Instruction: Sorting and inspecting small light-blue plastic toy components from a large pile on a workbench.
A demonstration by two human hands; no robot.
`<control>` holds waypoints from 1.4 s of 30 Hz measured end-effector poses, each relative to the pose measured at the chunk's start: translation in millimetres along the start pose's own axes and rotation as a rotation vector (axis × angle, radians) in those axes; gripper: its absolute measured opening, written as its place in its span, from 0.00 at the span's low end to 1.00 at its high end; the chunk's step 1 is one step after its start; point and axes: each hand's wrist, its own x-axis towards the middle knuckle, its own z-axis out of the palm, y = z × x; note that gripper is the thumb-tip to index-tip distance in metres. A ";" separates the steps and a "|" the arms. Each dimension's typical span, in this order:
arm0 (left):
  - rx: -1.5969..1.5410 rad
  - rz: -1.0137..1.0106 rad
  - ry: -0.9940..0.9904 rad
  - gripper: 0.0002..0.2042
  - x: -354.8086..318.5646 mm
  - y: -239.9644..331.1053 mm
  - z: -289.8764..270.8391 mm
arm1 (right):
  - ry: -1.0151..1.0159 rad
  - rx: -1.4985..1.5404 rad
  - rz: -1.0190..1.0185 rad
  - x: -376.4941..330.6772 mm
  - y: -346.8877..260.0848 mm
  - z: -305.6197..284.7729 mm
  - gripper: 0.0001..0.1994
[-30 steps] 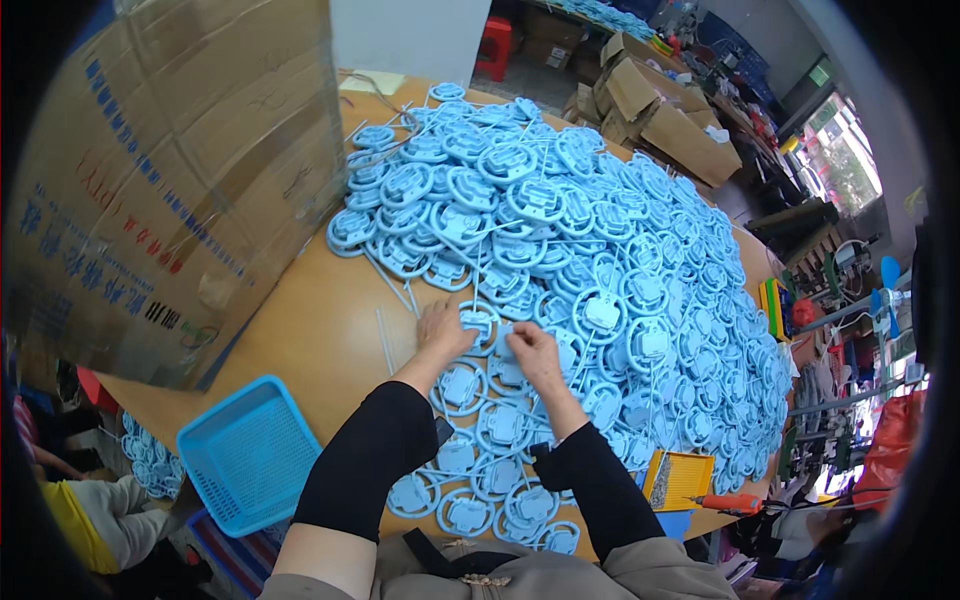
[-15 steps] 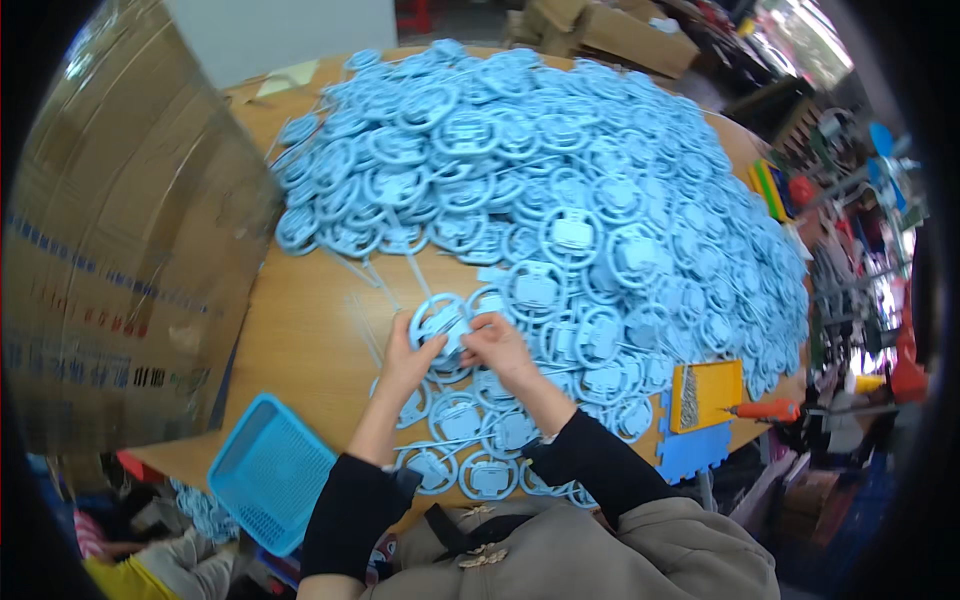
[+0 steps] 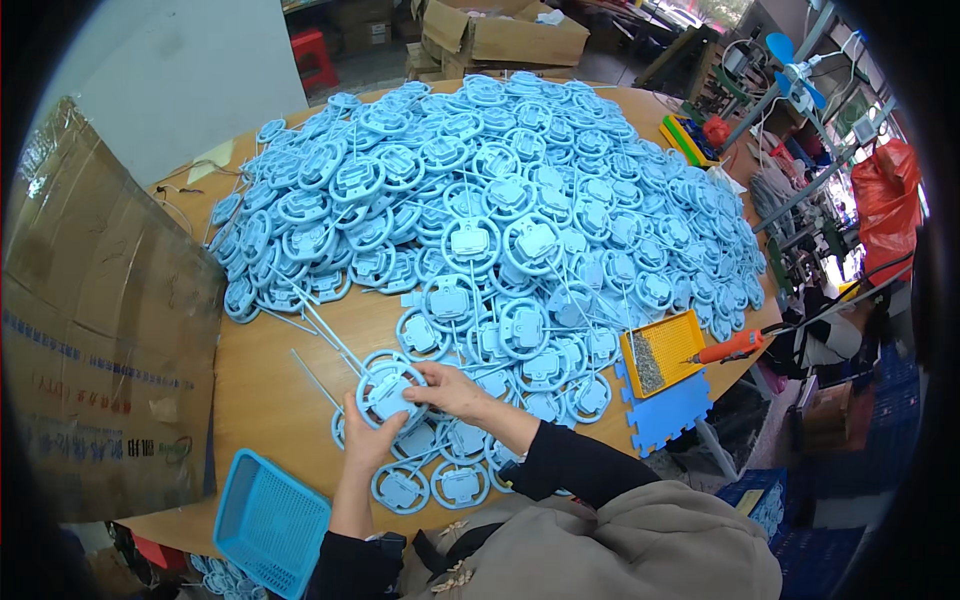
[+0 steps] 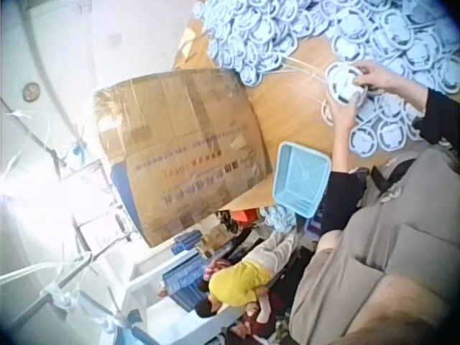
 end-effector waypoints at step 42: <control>-0.123 -0.235 0.148 0.23 137.5 -62.3 26.0 | 0.493 -1.918 -0.541 142.9 -50.0 -76.0 0.17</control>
